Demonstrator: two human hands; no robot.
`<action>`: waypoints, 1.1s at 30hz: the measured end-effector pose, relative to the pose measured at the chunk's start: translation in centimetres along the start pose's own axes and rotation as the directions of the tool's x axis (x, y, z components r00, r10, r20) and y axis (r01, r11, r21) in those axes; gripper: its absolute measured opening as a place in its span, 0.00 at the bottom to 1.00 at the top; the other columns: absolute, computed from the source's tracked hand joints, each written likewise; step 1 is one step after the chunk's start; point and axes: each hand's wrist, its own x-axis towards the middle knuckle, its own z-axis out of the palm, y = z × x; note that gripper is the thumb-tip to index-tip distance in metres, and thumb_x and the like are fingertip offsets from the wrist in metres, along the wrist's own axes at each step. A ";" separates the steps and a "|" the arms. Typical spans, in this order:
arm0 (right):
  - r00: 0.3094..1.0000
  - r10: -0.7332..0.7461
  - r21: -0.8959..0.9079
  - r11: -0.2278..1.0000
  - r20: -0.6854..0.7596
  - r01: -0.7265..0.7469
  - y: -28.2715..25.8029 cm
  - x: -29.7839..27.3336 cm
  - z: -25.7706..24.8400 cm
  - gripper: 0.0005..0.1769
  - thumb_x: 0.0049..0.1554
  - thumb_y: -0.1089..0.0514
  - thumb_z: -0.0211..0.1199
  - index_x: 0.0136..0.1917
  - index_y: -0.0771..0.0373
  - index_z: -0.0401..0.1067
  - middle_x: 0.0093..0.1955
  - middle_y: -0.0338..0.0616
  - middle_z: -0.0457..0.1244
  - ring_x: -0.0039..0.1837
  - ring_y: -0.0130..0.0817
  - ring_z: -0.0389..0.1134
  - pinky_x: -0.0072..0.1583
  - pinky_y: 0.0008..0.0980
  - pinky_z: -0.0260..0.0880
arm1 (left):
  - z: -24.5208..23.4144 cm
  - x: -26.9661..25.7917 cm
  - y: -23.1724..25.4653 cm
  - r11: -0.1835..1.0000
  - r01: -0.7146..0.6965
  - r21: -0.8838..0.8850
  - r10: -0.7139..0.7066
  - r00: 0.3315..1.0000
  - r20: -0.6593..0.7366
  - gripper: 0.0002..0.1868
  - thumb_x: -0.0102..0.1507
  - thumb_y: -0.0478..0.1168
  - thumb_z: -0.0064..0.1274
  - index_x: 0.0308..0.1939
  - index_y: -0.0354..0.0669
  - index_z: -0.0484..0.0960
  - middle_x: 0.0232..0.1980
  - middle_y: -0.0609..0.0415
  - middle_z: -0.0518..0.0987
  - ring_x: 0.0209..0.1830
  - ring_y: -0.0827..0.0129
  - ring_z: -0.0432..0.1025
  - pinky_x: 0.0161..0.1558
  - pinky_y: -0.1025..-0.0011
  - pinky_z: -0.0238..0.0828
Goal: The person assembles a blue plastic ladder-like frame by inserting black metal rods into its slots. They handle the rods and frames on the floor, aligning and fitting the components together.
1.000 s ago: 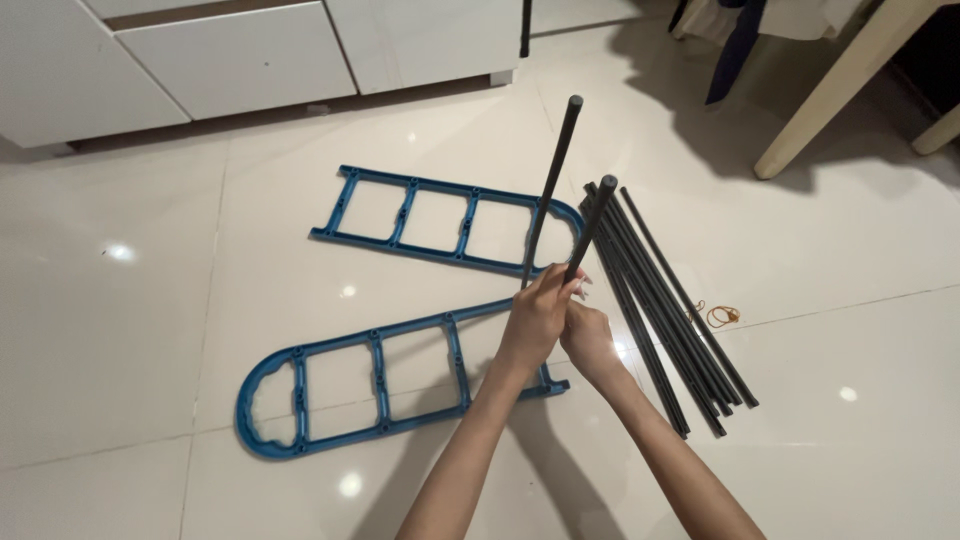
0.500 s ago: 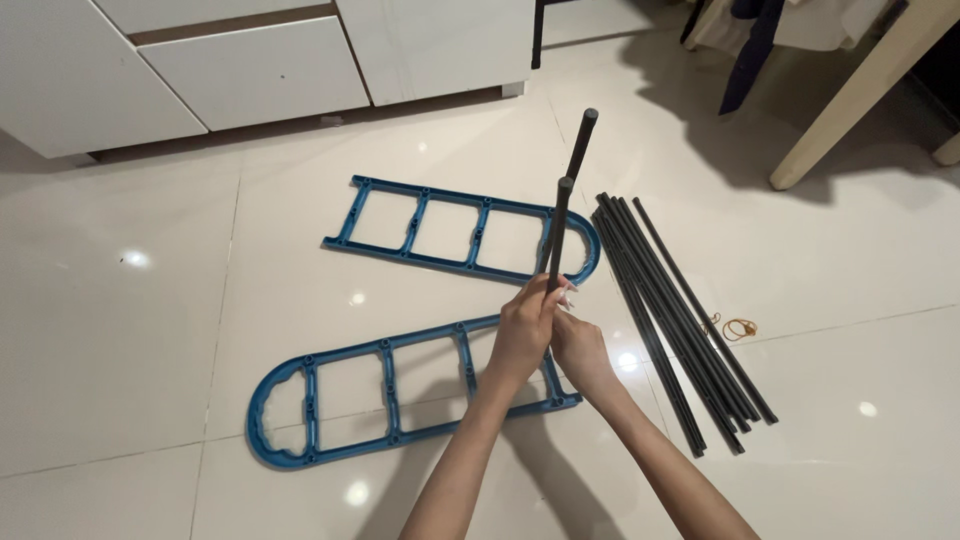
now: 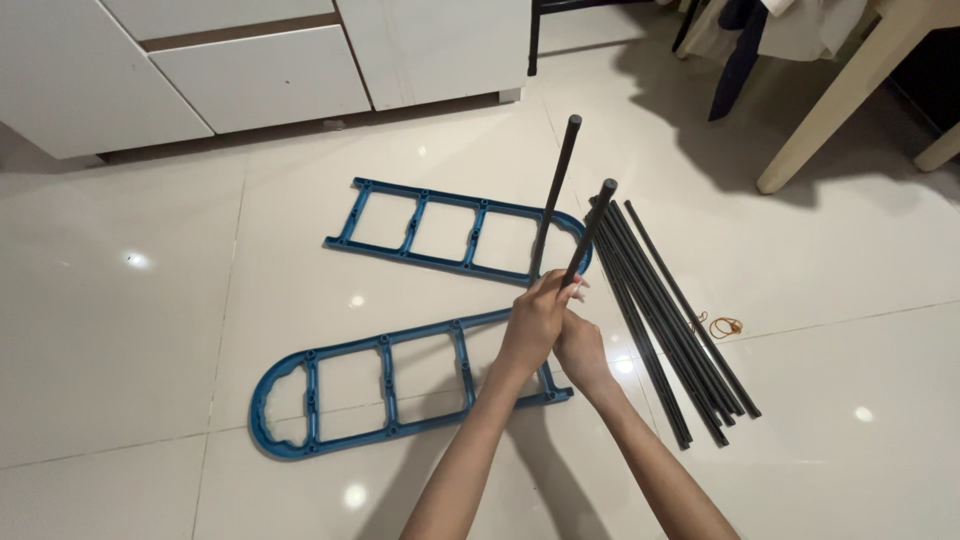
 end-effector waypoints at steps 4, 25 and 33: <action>0.998 -0.060 0.027 0.998 -0.027 0.061 -0.3 -0.5 -0.5 0.07 0.53 0.66 0.61 0.48 0.65 0.71 0.42 0.58 0.69 0.46 0.60 0.71 0.47 0.53 0.70 | 0.3 -0.2 0.1 1.000 0.012 0.021 -0.012 1.000 -0.018 0.12 0.73 0.41 0.43 0.52 0.39 0.80 0.48 0.47 0.84 0.47 0.59 0.82 0.46 0.64 0.80; 0.993 0.115 -0.136 0.984 0.007 -0.113 5.7 -4.8 -5.5 0.16 0.59 0.52 0.63 0.59 0.59 0.73 0.54 0.48 0.70 0.57 0.44 0.73 0.55 0.43 0.73 | 5.6 -7.5 -7.8 0.947 0.003 0.321 0.107 0.940 -0.324 0.15 0.65 0.42 0.59 0.48 0.39 0.72 0.46 0.47 0.72 0.42 0.57 0.75 0.39 0.62 0.75; 0.960 0.272 -0.248 0.927 -0.071 -0.281 13.1 -7.6 -8.8 0.17 0.57 0.57 0.64 0.60 0.59 0.73 0.60 0.48 0.66 0.61 0.48 0.69 0.61 0.44 0.70 | 13.4 -7.6 -8.0 0.953 -0.049 0.299 0.058 0.998 -0.023 0.14 0.66 0.38 0.53 0.54 0.40 0.73 0.55 0.48 0.71 0.50 0.54 0.76 0.44 0.61 0.78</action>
